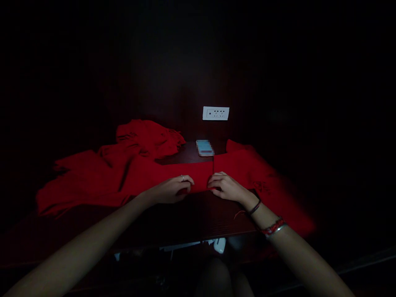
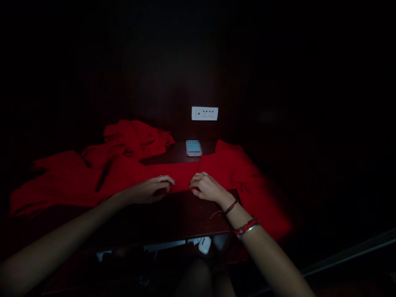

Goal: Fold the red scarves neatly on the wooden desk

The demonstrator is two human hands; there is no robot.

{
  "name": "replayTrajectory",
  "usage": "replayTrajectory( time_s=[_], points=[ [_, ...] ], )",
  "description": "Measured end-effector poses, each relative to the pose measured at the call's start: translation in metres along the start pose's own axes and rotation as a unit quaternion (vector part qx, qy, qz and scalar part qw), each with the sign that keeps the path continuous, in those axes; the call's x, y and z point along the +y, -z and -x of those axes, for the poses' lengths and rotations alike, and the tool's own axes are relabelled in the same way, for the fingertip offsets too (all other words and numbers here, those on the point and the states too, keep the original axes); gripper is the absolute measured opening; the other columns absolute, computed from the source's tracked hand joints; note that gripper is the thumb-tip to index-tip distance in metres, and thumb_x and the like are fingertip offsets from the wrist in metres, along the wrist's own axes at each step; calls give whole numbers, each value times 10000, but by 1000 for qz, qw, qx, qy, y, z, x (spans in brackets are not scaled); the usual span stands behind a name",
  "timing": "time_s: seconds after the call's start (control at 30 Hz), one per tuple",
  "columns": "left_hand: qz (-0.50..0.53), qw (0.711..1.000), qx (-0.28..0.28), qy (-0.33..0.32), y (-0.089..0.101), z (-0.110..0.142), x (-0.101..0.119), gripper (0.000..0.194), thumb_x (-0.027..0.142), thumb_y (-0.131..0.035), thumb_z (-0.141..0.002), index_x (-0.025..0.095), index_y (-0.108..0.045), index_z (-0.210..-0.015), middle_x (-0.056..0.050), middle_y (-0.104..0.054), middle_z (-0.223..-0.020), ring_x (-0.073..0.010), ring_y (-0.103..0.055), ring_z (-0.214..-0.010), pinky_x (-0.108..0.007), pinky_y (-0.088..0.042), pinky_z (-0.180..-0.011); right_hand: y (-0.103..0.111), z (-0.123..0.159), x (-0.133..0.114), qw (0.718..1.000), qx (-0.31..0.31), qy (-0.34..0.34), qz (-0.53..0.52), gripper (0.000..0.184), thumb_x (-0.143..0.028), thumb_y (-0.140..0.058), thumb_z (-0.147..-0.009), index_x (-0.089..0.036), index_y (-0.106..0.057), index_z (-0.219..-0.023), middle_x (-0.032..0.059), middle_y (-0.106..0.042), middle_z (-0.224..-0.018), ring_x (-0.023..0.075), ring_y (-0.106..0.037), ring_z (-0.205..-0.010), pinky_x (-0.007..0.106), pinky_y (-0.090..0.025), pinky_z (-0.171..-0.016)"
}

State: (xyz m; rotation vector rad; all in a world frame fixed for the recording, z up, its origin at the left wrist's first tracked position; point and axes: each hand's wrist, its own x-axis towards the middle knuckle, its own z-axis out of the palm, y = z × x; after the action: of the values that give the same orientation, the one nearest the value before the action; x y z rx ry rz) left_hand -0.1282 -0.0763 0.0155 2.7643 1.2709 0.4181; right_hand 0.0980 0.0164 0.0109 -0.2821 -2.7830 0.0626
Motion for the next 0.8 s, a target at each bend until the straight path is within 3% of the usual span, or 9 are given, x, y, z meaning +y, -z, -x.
replayTrajectory(
  time_s=[0.13,0.23,0.33,0.43,0.53,0.63,0.7,0.8],
  points=[
    [58,998,-16,2,-2,-2,0,76,180,-383,-779,183,-458,-793,-34,-432,-1149,-143,-379,-1053,-264,-290,-884,2,1,-1,1000,-5,-1,-23,155,-203,-462,-759,-169,-604,-810,40,-585,-806,132,-498,-799,282,-331,-774],
    [70,997,-5,28,-4,-4,-2,214,216,-258,-848,188,-462,-908,-34,-492,-1071,-121,-425,-1005,-263,-298,-881,4,2,0,997,-14,4,-73,157,-213,-463,-765,-158,-607,-799,38,-584,-791,116,-508,-766,239,-362,-738],
    [40,998,8,56,-7,-5,-3,263,271,-247,-858,185,-444,-1010,-44,-507,-1040,-127,-442,-985,-264,-304,-874,5,3,1,994,-17,-4,-110,170,-223,-464,-769,-149,-615,-792,41,-579,-773,110,-513,-740,216,-385,-701],
    [-19,998,-1,67,-12,-4,-5,362,328,-302,-839,210,-330,-1180,-59,-360,-1235,-174,-301,-1133,-333,-210,-940,6,3,1,992,-20,-15,-122,180,-250,-474,-765,-155,-626,-780,36,-573,-745,109,-515,-712,215,-395,-679],
    [-53,993,-65,89,-14,-2,-7,469,386,-276,-838,273,-146,-1273,-40,-149,-1351,-223,-102,-1216,-440,-112,-951,7,5,0,989,-31,-20,-144,192,-283,-487,-756,-162,-629,-802,33,-571,-761,107,-518,-714,212,-402,-677],
    [-60,984,-124,111,-13,-2,-7,473,417,-229,-843,308,-83,-1279,-30,-94,-1361,-238,-51,-1222,-477,-110,-933,10,6,-1,983,-48,-20,-173,217,-318,-479,-757,-166,-628,-799,26,-575,-770,103,-526,-713,209,-409,-674],
    [-58,982,-135,119,-11,-3,-6,484,429,-231,-839,313,-68,-1280,-31,-82,-1362,-240,-48,-1222,-477,-113,-931,12,6,-1,983,-29,-36,-175,255,-337,-436,-780,-166,-626,-783,26,-578,-764,104,-530,-710,216,-413,-675],
    [-51,981,-137,127,-8,-3,-4,485,437,-236,-836,315,-83,-1279,-32,-90,-1361,-239,-63,-1220,-471,-114,-932,11,4,3,985,67,-90,-131,311,-347,-357,-815,-164,-597,-887,54,-572,-869,124,-516,-827,252,-393,-764]
  ],
)
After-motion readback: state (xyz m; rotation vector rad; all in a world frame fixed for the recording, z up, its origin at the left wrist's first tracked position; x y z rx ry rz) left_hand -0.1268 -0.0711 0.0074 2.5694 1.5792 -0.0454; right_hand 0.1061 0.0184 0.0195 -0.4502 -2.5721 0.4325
